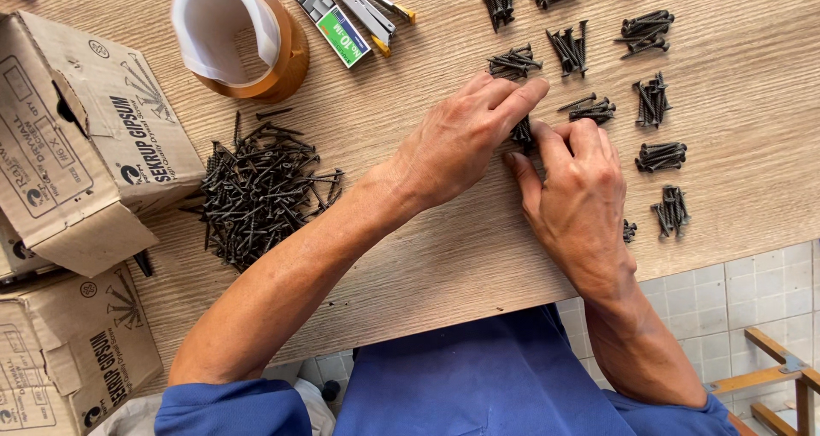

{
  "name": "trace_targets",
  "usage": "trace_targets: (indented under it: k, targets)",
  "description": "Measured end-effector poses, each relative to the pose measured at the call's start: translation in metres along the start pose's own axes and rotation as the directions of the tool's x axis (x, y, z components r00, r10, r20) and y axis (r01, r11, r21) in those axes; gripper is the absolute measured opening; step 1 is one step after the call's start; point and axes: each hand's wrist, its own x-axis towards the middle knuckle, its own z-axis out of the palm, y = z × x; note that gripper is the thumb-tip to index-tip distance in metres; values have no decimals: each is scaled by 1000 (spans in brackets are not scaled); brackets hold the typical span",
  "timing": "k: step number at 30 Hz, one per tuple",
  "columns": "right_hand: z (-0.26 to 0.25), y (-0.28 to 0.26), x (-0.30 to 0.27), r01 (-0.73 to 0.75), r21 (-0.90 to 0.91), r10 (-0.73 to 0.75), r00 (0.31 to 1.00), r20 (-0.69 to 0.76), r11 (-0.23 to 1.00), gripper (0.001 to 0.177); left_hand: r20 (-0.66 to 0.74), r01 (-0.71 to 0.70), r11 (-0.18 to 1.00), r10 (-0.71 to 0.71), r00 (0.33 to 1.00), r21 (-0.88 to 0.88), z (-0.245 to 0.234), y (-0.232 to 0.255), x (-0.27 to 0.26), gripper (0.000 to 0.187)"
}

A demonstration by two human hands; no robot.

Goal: The person sorts a large pile of black screws on a wooden table into smaller, organized groups. They pick up handfuls of screws and arrange them into neat piles across the surface.

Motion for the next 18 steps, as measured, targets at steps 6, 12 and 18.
trace_targets:
  k: [6,12,18]
  targets:
    - [-1,2,0,1,22,-1,1000,-7,1000,41,4,-15,1000,15,1000,-4,1,1,-1,58]
    - [-2,3,-1,-5,28,5,1000,-4,1000,40,11,-10,1000,10,1000,-4,-4,0,-5,60]
    - [-4,2,-1,3,35,-3,1000,-5,999,40,5,-9,1000,9,1000,0,-5,0,-9,57]
